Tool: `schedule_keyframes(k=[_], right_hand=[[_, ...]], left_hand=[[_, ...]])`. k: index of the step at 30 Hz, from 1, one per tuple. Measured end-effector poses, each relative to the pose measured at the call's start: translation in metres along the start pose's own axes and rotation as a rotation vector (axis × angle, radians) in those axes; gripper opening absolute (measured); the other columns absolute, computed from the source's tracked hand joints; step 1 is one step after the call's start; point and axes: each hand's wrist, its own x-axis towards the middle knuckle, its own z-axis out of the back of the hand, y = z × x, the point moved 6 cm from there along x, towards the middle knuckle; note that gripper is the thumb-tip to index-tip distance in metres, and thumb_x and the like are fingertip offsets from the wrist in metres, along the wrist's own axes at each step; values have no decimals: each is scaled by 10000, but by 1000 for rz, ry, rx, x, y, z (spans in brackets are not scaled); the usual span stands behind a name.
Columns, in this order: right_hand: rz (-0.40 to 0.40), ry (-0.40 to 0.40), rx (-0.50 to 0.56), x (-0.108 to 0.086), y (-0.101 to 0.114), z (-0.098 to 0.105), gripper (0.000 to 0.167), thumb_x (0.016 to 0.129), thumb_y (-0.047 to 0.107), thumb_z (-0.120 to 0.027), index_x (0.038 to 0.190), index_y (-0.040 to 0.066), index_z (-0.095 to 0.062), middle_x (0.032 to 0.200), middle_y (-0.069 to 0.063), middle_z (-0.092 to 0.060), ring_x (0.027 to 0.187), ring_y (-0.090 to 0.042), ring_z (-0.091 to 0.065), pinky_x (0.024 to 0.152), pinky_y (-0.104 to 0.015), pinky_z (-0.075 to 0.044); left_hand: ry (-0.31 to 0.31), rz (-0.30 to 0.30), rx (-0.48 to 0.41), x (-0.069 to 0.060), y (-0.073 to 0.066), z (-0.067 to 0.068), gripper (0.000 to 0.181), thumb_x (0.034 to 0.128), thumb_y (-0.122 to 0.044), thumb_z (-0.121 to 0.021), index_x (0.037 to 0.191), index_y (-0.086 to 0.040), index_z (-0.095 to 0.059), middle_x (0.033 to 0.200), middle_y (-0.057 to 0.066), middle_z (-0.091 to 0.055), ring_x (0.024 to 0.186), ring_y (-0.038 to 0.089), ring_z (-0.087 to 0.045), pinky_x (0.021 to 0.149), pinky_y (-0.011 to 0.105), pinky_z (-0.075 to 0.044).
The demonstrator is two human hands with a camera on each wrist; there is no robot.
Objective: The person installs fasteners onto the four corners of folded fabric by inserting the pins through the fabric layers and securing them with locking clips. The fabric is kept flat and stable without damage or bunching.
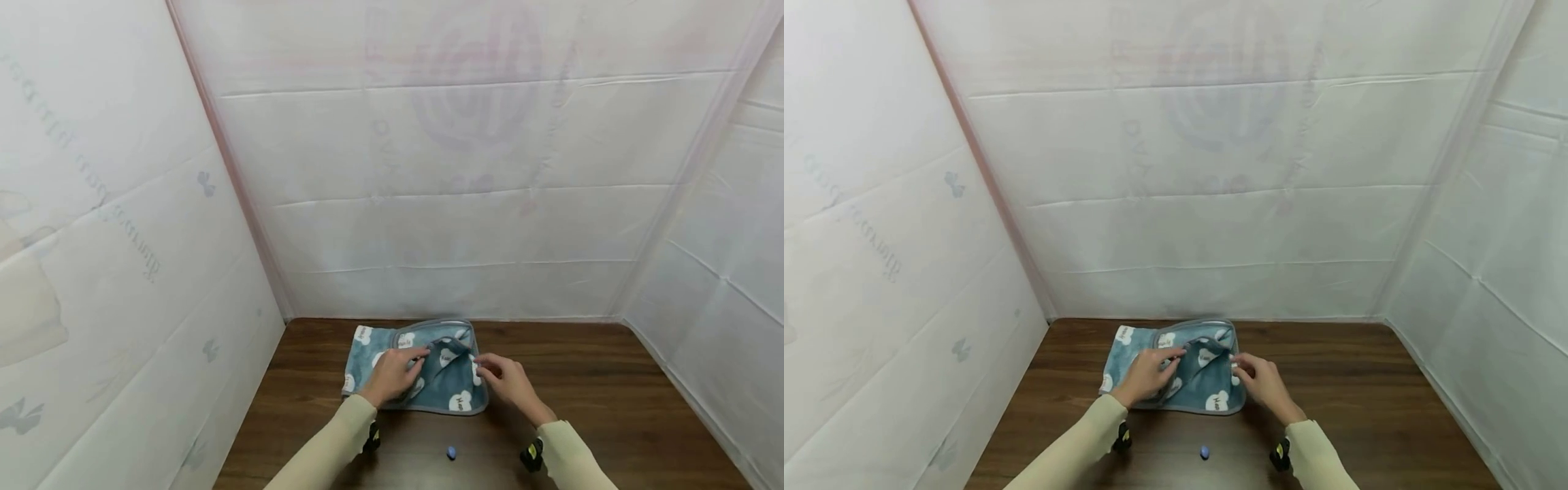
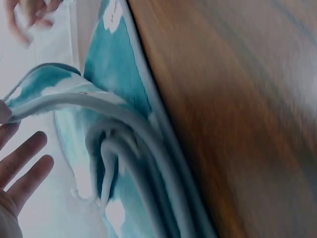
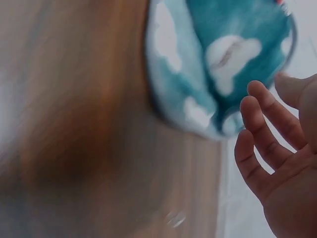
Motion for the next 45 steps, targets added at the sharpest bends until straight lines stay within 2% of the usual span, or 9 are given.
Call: schedule_keyframes(k=[6, 10, 13, 16, 21, 29, 37, 41, 45], right_hand=[[-11, -65, -121, -22, -19, 11, 76, 924, 40, -756, 978, 91, -774, 907, 24, -739, 756, -72, -633, 663, -289, -549], [36, -125, -227, -33, -26, 19, 121, 866, -13, -791, 940, 83, -782, 896, -3, -720, 758, -150, -595, 666, -344, -515], [22, -124, -311, -39, -32, 21, 127, 846, 3, -813, 921, 102, -787, 950, -60, -720, 804, -212, -577, 701, -413, -485], [-20, -99, -360, -44, -39, 22, 122, 845, 33, -822, 918, 123, -784, 1017, -116, -712, 862, -292, -585, 728, -482, -469], [-79, -58, -380, -49, -48, 22, 144, 845, 45, -821, 958, 125, -780, 1070, -152, -695, 944, -370, -587, 788, -531, -457], [-149, 28, -372, -51, -60, 21, 219, 867, 35, -797, 1067, 119, -769, 1118, -177, -680, 981, -392, -596, 829, -574, -479], [-200, 17, -401, -57, -62, 26, 208, 877, 66, -801, 1068, 142, -772, 1107, -187, -662, 986, -451, -589, 763, -640, -491], [-212, 22, -395, -57, -64, 28, 197, 880, 77, -801, 1064, 140, -777, 1102, -187, -662, 1003, -464, -595, 772, -654, -494], [-223, 30, -391, -57, -68, 29, 186, 878, 79, -803, 1054, 136, -781, 1071, -173, -664, 981, -436, -618, 756, -630, -509]], left_hand=[[-34, -13, 111, -3, 12, 9, 326, 962, -93, -727, 1285, -60, -707, 1262, 112, -716, 837, 197, -731, 548, 258, -517], [-58, 18, 130, -6, 22, 13, 346, 956, -84, -730, 1297, -37, -694, 1262, 151, -709, 597, 120, -610, 441, 212, -386], [-77, 101, 118, -10, 33, 17, 337, 961, -76, -719, 1292, -16, -692, 1203, 166, -728, 425, 24, -348, 396, 190, -285], [-90, 209, 94, -14, 43, 19, 314, 975, -73, -690, 1282, -7, -697, 916, 119, -746, 377, -17, -207, 372, 180, -227], [-99, 336, 73, -22, 56, 19, 287, 989, -85, -664, 1260, -8, -714, 471, -83, -383, 349, -10, -144, 346, 168, -161], [-77, 399, 64, -32, 67, 12, 273, 983, -135, -684, 1223, -16, -737, 423, -162, -238, 335, -31, -101, 337, 172, -141], [34, 439, 61, -42, 68, 1, 407, 981, -251, -701, 1311, -13, -687, 471, -46, -420, 355, 50, -209, 358, 224, -206], [72, 450, 64, -45, 67, -3, 435, 974, -271, -713, 1322, -10, -678, 848, 130, -729, 438, 113, -460, 404, 277, -348], [87, 451, 68, -46, 66, -3, 434, 968, -264, -725, 1310, 0, -682, 1182, 197, -723, 699, 256, -684, 536, 390, -531]])
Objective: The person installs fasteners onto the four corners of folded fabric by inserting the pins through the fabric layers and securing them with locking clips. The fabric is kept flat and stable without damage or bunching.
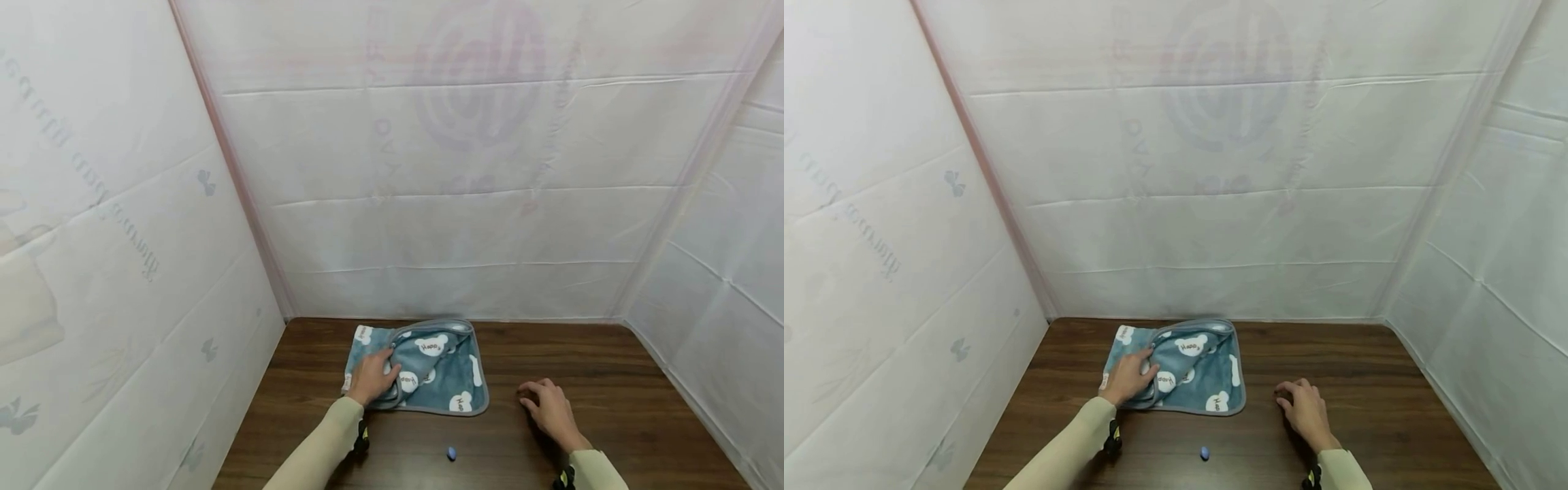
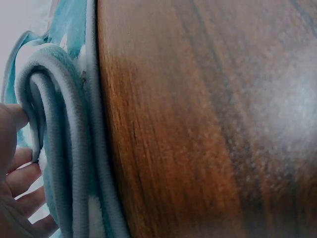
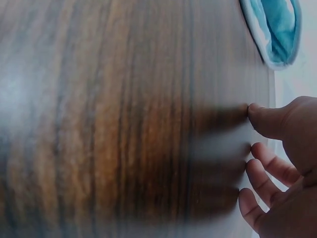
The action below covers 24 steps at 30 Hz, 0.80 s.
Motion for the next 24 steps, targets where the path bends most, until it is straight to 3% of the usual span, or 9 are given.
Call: schedule_keyframes(k=[3, 7, 14, 24], right_hand=[[-10, 11, 1, 0, -3, -2, 179, 878, 78, -801, 1046, 137, -781, 1039, -148, -661, 930, -378, -633, 716, -580, -519], [-13, 15, 7, 0, -6, -3, 165, 875, 67, -799, 1026, 132, -781, 993, -114, -657, 857, -306, -630, 681, -535, -517], [-4, -5, 39, 1, -7, -2, 124, 886, 22, -772, 983, 99, -774, 886, -37, -659, 781, -206, -605, 710, -466, -513], [-17, -5, 87, 0, -11, -1, 22, 902, 44, -765, 911, 31, -750, 846, -6, -680, 761, -180, -620, 697, -413, -519]], left_hand=[[11, 13, -3, 0, 0, -1, 435, 976, -268, -718, 1321, -5, -678, 1241, 195, -705, 893, 331, -719, 692, 468, -590], [18, 36, -6, 0, 0, -3, 434, 990, -272, -702, 1337, -12, -670, 1280, 190, -690, 1034, 361, -703, 827, 514, -582], [18, 35, -11, 1, 1, -6, 424, 1015, -250, -660, 1349, 10, -652, 1360, 223, -634, 1170, 403, -649, 935, 549, -541], [43, 47, -24, 0, 0, -6, 421, 1036, -247, -625, 1364, 17, -636, 1416, 251, -581, 1250, 420, -599, 995, 564, -504]])
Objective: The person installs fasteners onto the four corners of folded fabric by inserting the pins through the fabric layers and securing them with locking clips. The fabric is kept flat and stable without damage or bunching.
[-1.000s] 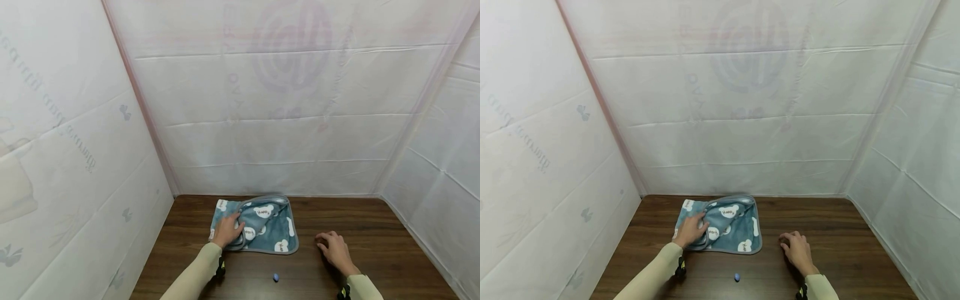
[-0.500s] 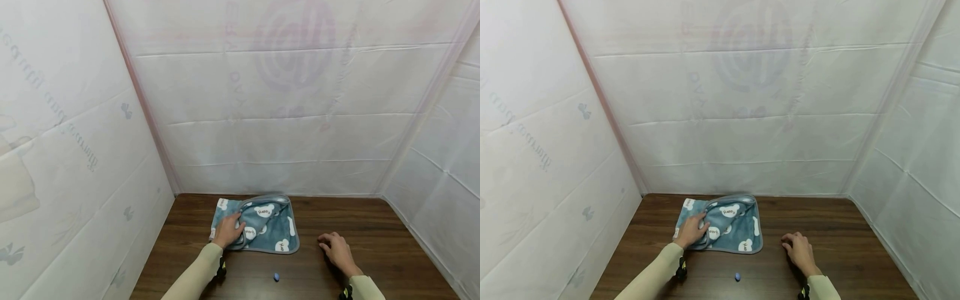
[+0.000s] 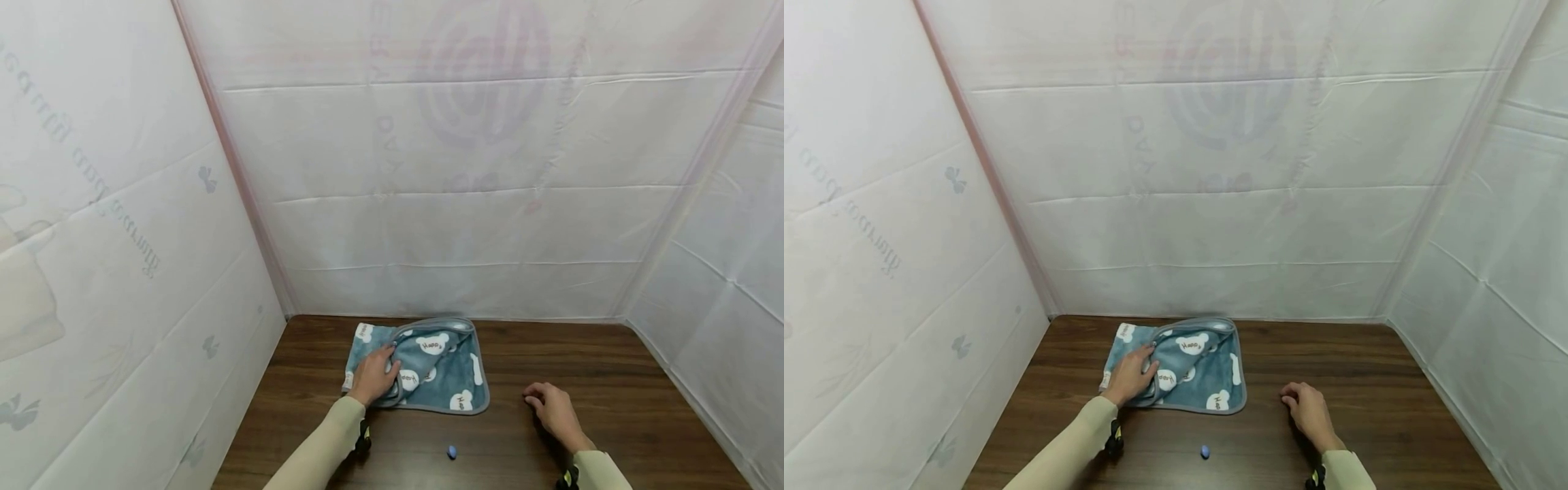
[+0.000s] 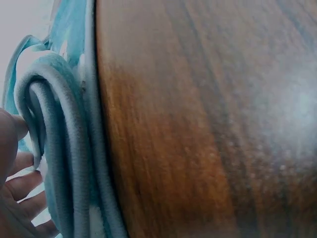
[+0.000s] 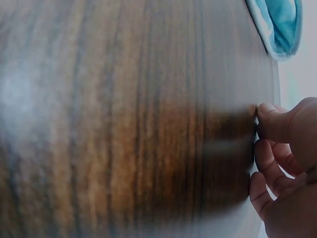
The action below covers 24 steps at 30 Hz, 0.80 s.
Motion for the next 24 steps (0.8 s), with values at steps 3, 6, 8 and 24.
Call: schedule_keyframes(k=[3, 6, 8, 24], right_hand=[[27, -14, 9, 0, -1, 2, 34, 915, 51, -753, 887, 35, -742, 860, -22, -708, 793, -222, -658, 722, -450, -535], [45, -47, 32, -2, -2, 7, 51, 912, 29, -748, 871, 58, -737, 884, -44, -733, 823, -250, -679, 733, -483, -539], [54, -77, 42, -3, -3, 9, 78, 899, 14, -756, 864, 82, -738, 895, -45, -743, 822, -237, -681, 721, -474, -540], [21, -107, 73, -4, -13, 19, 42, 886, 94, -808, 905, 103, -771, 911, -38, -761, 842, -264, -709, 730, -455, -542]], left_hand=[[7, -1, -15, 1, -3, 0, 419, 1033, -222, -625, 1359, 41, -629, 1445, 294, -536, 1274, 445, -572, 1006, 577, -492], [-2, -20, -25, 1, -12, 2, 431, 1025, -201, -630, 1355, 75, -616, 1461, 344, -489, 1290, 478, -545, 1016, 595, -477], [-19, -37, -35, 2, -19, 3, 468, 1016, -200, -638, 1378, 93, -586, 1485, 363, -448, 1319, 492, -509, 1042, 605, -452], [148, -363, -82, 4, -94, -20, 765, 1010, -297, -686, 1635, -125, -280, 1670, 177, -261, 1014, 268, -688, 712, 323, -534]])
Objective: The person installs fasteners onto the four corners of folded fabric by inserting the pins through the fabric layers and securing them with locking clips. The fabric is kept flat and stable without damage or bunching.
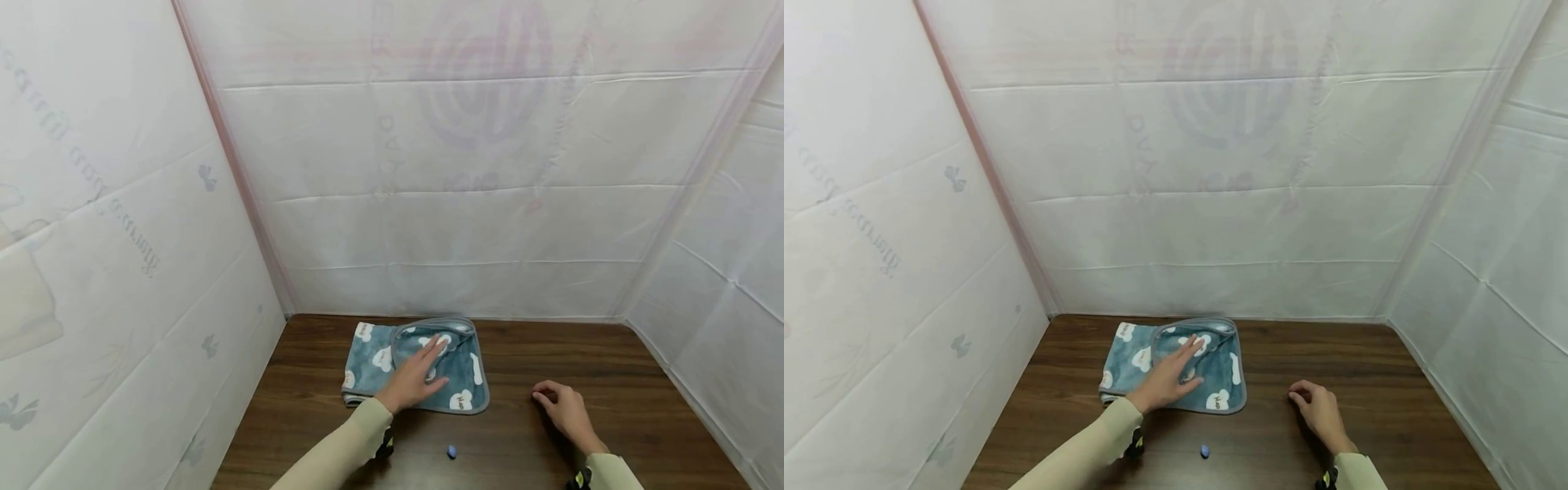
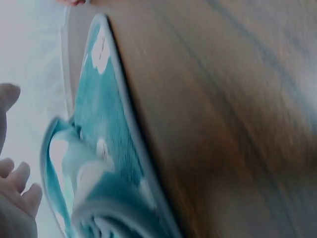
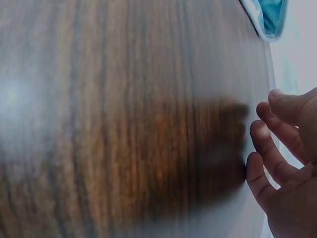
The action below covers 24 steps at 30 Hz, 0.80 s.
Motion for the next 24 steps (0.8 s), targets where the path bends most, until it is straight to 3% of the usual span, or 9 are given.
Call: schedule_keyframes(k=[2, 3, 5, 6, 8, 10, 12, 16, 24], right_hand=[[-5, 4, -4, -1, -1, 0, 45, 885, 104, -813, 902, 106, -771, 912, -42, -761, 834, -264, -707, 724, -454, -540], [-8, 4, -4, -2, -2, 0, 45, 885, 100, -812, 899, 110, -771, 910, -45, -761, 833, -267, -708, 725, -460, -541], [-13, 4, -5, -2, -3, 0, 52, 879, 99, -818, 894, 103, -769, 906, -48, -762, 824, -266, -708, 720, -461, -539], [-12, 1, -6, -3, -4, 0, 54, 876, 98, -820, 890, 103, -768, 903, -48, -761, 818, -263, -707, 718, -461, -539], [-9, 0, -5, -3, -5, 0, 51, 878, 98, -816, 888, 106, -767, 900, -49, -761, 812, -265, -707, 716, -467, -538], [-15, 2, -5, -3, -6, 0, 49, 879, 104, -815, 894, 98, -769, 904, -50, -761, 810, -262, -709, 717, -468, -545], [-20, 2, -9, -3, -7, 0, 51, 880, 116, -814, 899, 97, -771, 905, -47, -762, 805, -254, -709, 715, -461, -548], [-19, -14, -15, -4, -9, 1, 42, 876, 103, -811, 887, 109, -771, 900, -41, -763, 818, -268, -715, 731, -487, -551], [-46, -1, 2, -5, -11, 0, 54, 897, 122, -797, 915, 79, -770, 949, -79, -766, 920, -357, -713, 809, -570, -536]], left_hand=[[44, -39, 1, 2, -7, -9, 796, 1011, -328, -681, 1651, -168, -235, 1677, 153, -254, 987, 237, -697, 746, 300, -546], [58, -57, -5, 2, -9, -14, 804, 1009, -334, -684, 1654, -185, -227, 1678, 144, -256, 1047, 235, -692, 764, 292, -549], [104, -70, -26, 3, -13, -23, 819, 1009, -352, -680, 1660, -221, -201, 1685, 128, -240, 915, 213, -713, 714, 285, -546], [128, -71, -25, 3, -15, -26, 815, 1009, -360, -678, 1660, -231, -205, 1682, 124, -249, 1021, 242, -706, 755, 309, -557], [163, -79, -23, 3, -16, -33, 807, 1001, -359, -691, 1654, -239, -232, 1664, 131, -296, 974, 223, -714, 769, 326, -562], [197, -83, -15, 3, -16, -39, 799, 997, -358, -697, 1650, -254, -249, 1643, 124, -348, 998, 202, -714, 868, 380, -568], [207, -105, 10, 2, -17, -44, 771, 993, -359, -703, 1638, -251, -294, 1608, 109, -415, 1222, 198, -638, 1013, 422, -520], [236, -146, 34, -1, -20, -53, 651, 1015, -347, -671, 1591, -198, -407, 1554, 67, -497, 1376, 189, -521, 1104, 375, -450], [268, -182, 133, -4, -23, -63, 431, 1023, -361, -649, 1403, -157, -648, 1433, 14, -615, 1351, 205, -549, 1094, 310, -447]])
